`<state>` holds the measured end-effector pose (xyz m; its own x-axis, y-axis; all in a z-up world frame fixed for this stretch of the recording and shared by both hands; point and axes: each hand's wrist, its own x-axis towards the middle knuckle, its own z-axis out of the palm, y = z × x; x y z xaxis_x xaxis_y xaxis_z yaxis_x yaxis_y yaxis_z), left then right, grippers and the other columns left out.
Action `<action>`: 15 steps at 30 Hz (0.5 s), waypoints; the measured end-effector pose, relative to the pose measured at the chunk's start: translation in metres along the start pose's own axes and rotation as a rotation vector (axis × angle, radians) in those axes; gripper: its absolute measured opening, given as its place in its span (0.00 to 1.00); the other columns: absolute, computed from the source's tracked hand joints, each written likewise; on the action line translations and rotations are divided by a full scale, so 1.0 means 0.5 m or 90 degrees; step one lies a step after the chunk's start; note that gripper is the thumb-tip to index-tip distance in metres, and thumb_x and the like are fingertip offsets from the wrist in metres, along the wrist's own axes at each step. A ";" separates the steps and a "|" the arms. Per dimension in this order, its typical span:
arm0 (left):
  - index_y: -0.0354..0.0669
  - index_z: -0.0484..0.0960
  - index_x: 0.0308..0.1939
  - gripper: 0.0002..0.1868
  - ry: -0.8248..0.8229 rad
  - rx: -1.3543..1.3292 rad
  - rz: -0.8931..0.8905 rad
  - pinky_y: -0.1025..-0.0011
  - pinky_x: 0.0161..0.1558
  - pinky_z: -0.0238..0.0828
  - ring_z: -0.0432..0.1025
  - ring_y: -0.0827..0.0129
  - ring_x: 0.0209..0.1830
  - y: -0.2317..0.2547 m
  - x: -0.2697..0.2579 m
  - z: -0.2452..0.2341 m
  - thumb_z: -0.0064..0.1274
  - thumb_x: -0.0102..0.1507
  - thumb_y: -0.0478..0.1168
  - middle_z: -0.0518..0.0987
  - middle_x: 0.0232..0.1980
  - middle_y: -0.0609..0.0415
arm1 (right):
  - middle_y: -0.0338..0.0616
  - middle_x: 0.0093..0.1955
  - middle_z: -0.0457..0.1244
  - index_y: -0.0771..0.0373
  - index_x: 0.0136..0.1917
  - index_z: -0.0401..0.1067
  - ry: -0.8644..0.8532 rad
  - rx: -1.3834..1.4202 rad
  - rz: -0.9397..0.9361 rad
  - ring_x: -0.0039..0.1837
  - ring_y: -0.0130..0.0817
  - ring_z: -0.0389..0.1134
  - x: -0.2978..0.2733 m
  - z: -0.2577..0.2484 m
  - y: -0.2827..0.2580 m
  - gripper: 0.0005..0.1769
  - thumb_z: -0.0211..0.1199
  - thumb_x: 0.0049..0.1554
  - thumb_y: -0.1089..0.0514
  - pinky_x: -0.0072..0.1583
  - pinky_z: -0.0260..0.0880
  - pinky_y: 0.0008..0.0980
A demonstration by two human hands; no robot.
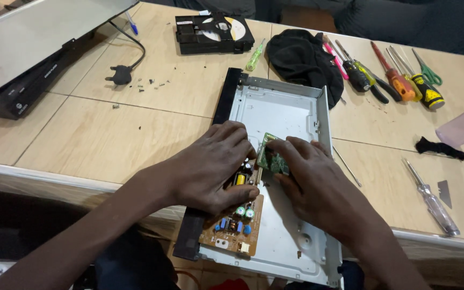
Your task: Repairing an electronic device by positioning and securing circuit boards inside a metal chassis.
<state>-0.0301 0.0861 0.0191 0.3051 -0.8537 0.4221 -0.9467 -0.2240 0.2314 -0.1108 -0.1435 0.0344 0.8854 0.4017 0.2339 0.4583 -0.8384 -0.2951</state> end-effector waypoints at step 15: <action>0.40 0.71 0.41 0.26 -0.016 0.009 -0.017 0.53 0.58 0.59 0.64 0.50 0.54 0.009 0.007 -0.007 0.45 0.64 0.62 0.70 0.44 0.45 | 0.66 0.73 0.56 0.63 0.68 0.59 0.035 -0.045 -0.029 0.81 0.60 0.49 -0.010 0.052 0.025 0.26 0.53 0.55 0.61 0.78 0.39 0.58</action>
<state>-0.0328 0.0837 0.0248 0.3272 -0.8590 0.3939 -0.9399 -0.2528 0.2294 -0.1075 -0.1465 0.0053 0.8576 0.4202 0.2967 0.4892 -0.8446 -0.2178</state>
